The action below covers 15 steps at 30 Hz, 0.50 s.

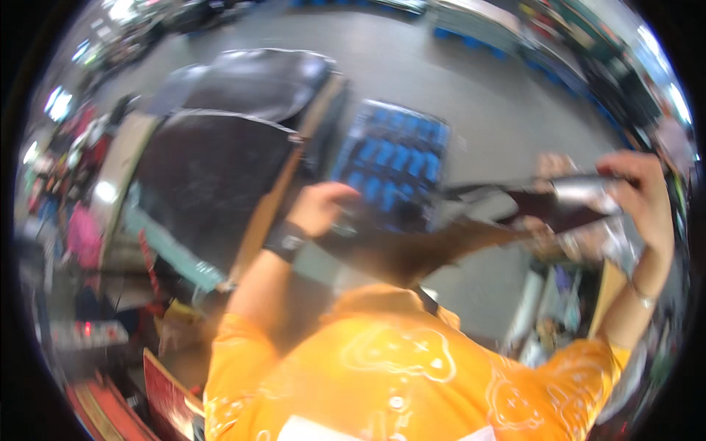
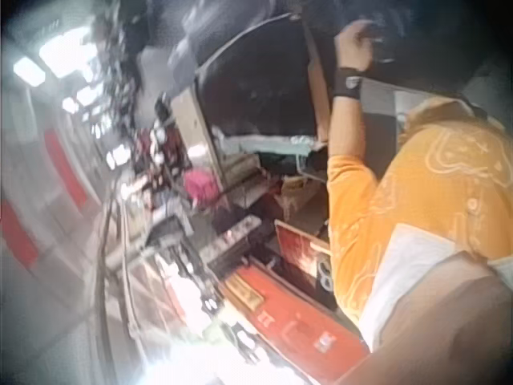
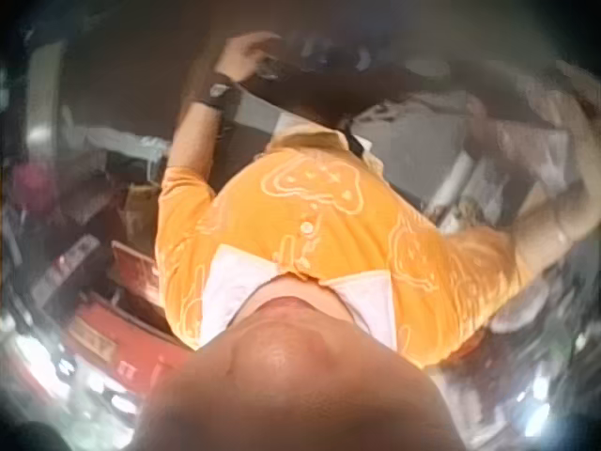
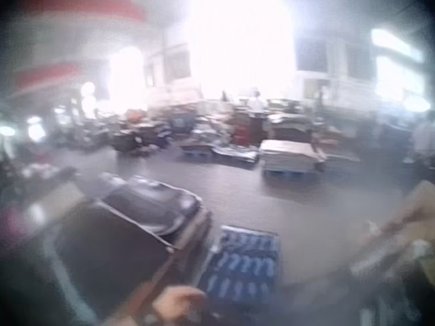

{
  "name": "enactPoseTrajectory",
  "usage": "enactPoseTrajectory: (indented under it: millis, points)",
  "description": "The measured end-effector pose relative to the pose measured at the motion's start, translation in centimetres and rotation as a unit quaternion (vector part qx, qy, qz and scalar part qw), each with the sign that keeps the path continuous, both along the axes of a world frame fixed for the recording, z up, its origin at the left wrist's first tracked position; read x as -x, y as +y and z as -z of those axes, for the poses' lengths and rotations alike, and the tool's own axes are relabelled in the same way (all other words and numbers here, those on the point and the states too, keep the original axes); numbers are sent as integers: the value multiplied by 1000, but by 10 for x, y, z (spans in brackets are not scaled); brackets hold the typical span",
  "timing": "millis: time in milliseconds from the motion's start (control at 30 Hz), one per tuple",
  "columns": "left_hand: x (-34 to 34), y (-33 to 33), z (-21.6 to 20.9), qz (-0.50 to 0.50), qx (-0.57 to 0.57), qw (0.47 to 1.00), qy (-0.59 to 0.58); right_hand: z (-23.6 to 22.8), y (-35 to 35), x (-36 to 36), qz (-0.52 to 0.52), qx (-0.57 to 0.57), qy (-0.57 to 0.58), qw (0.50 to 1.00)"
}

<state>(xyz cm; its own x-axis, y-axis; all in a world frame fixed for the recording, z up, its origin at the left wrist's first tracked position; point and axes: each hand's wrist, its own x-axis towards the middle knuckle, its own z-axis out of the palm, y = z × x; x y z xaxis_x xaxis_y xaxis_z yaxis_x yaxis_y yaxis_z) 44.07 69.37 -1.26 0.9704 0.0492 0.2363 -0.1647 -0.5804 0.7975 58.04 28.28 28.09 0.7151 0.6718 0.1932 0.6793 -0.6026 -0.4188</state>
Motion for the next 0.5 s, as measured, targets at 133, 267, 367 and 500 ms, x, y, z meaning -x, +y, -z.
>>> enactPoseTrajectory:
  millis: [133, 267, 367, 500]
  points:
    - [-10, 35, -25, 45, 127, 986, 102, -11, 20, 32, 27, -16, -18, 999]
    - [24, 55, -46, 59, 189, 980, 1, -34, 90, 59, 52, -6, -38, 998]
    - [65, 25, -63, -17, 249, 951, -183, -50, 151, 98, 109, 58, -77, 989]
    - [70, -48, -95, -46, 152, 947, -280, -63, 234, 149, 249, 134, -119, 952]
